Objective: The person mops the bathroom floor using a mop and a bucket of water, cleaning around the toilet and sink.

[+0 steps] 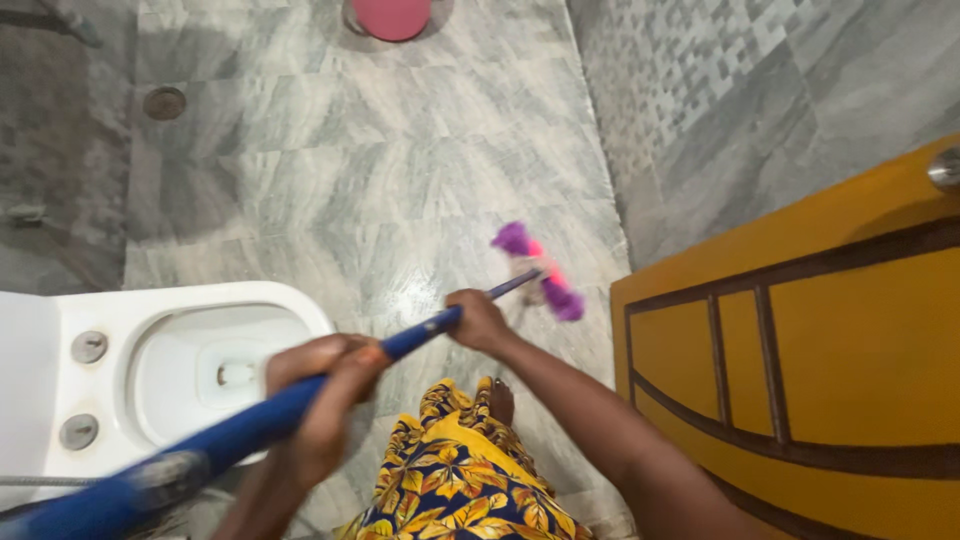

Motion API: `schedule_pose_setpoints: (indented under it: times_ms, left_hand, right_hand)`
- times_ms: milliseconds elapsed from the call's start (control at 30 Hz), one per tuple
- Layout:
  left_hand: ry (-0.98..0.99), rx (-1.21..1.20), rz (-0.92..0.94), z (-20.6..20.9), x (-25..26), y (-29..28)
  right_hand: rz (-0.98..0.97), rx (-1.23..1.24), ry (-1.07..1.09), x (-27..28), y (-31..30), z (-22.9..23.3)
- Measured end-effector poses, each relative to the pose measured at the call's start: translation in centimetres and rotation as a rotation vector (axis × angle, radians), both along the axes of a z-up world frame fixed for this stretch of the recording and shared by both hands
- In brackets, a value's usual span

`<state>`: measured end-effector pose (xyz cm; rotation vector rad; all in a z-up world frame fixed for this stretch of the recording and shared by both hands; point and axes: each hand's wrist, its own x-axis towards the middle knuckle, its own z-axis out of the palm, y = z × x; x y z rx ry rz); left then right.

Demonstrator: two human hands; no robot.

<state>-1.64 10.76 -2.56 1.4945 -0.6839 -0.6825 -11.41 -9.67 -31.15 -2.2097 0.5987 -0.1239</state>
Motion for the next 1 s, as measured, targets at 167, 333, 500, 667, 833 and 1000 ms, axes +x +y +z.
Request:
schedule_pose_setpoints:
  times_ms: [167,333,500,667,833,1000]
  left_hand:
    - [-0.032,0.026,0.003,-1.9,-1.6,-1.1]
    - [-0.077,0.18,0.039,2.8,-0.9,2.8]
    - [-0.137,0.004,-0.125,9.2,2.0,10.7]
    - [-0.008,-0.226,0.025,8.1,1.0,12.5]
    - [-0.085,-0.015,0.057,4.1,2.8,12.0]
    - [-0.086,0.006,0.095,0.2,2.6,8.1]
  right_hand:
    - [0.066,-0.189,-0.096,-1.5,-3.7,-5.4]
    - [0.182,-0.004,-0.229,0.3,1.5,-2.8]
    - [0.331,0.162,-0.194,3.4,11.6,5.3]
    - [0.333,0.202,0.055,4.4,14.2,9.4]
    - [0.272,0.1,-0.171,6.7,11.9,3.9]
    - [0.175,-0.025,-0.103,7.3,6.0,-1.6]
